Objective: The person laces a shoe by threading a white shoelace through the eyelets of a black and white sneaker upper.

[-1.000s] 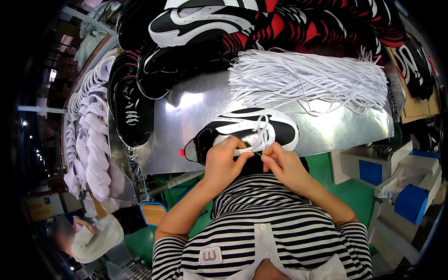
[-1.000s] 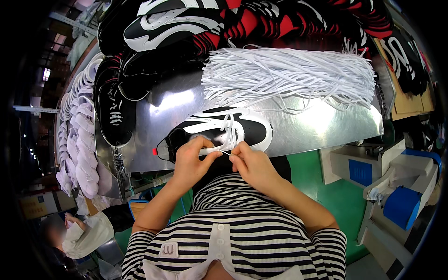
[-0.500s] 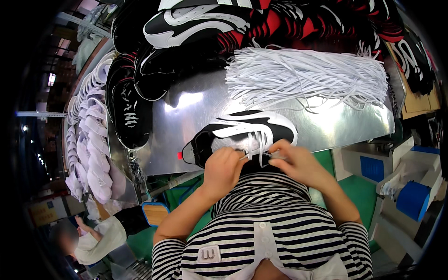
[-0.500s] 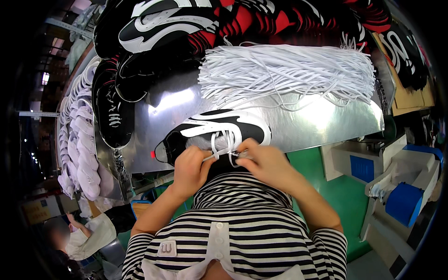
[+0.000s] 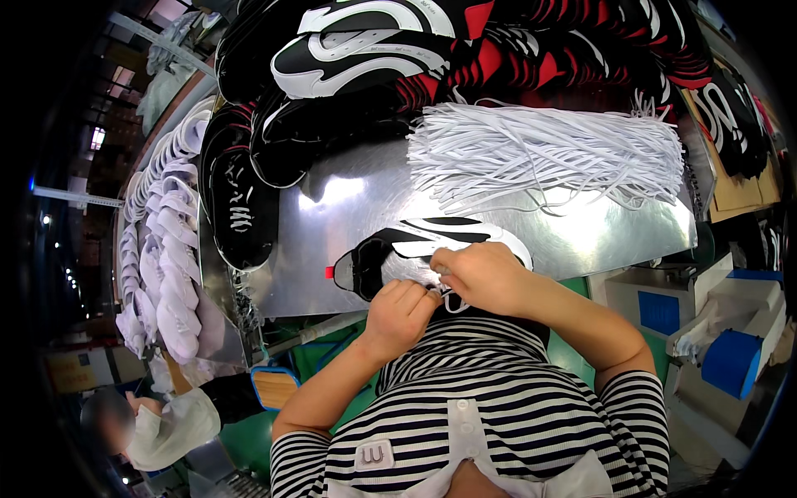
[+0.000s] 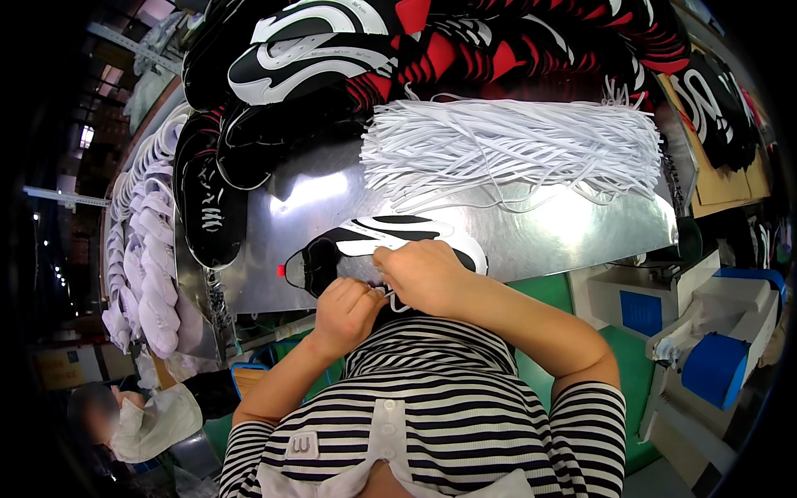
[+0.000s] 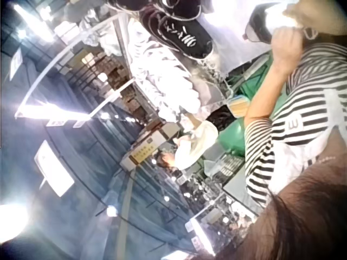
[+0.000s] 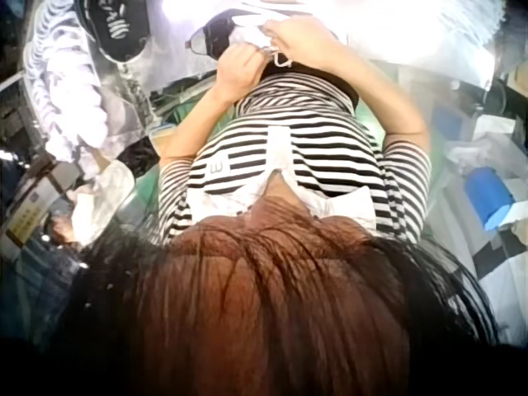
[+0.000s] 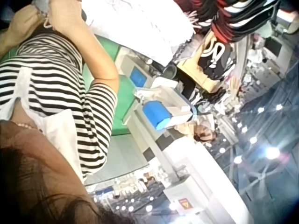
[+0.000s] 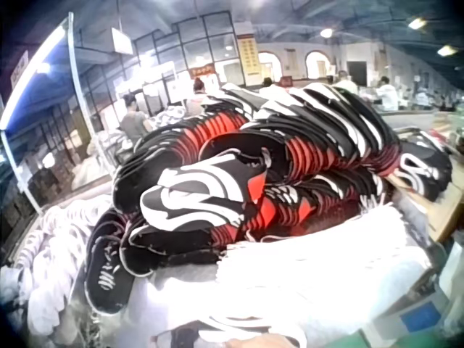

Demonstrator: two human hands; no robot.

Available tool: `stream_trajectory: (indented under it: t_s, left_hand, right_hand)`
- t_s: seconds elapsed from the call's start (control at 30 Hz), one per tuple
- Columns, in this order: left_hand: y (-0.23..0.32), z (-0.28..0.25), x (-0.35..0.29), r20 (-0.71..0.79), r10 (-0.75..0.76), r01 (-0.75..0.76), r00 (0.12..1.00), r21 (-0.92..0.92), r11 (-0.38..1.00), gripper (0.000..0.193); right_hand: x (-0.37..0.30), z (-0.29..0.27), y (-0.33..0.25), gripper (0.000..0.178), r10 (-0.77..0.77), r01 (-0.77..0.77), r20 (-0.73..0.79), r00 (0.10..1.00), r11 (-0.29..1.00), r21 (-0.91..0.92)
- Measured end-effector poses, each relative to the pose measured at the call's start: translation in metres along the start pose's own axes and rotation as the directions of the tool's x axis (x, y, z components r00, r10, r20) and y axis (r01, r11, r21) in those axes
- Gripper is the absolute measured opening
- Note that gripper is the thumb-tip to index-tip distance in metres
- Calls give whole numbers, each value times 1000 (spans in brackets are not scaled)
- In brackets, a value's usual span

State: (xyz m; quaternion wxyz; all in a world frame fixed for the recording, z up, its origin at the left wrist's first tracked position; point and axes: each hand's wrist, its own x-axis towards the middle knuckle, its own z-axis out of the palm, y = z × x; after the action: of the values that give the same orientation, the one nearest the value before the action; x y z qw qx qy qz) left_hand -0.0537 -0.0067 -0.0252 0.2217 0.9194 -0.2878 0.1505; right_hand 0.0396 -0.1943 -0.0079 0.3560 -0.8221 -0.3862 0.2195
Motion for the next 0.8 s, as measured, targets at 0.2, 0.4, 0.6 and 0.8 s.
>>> stream_trajectory:
  t_s: [0.2, 0.4, 0.6, 0.8]
  left_hand:
    - [-3, 2, 4, -11, 12, -13, 1000, -46, 999, 14]
    - [-4, -3, 6, 60, -57, 66, 997, -171, 983, 22]
    - [-7, -14, 20, 270, -631, 649, 727, -570, 504, 73]
    - [-6, 10, 25, -80, -737, 696, 671, -274, 663, 58]
  right_hand:
    - [-4, 12, 7, 25, 79, -62, -77, 994, 977, 204]
    - [-6, -64, 4, 22, 212, 386, -591, 778, 581, 716]
    - [9, 24, 25, 17, 218, 21, -265, 939, 734, 679]
    - [15, 12, 20, 14, 276, -120, -143, 951, 751, 650]
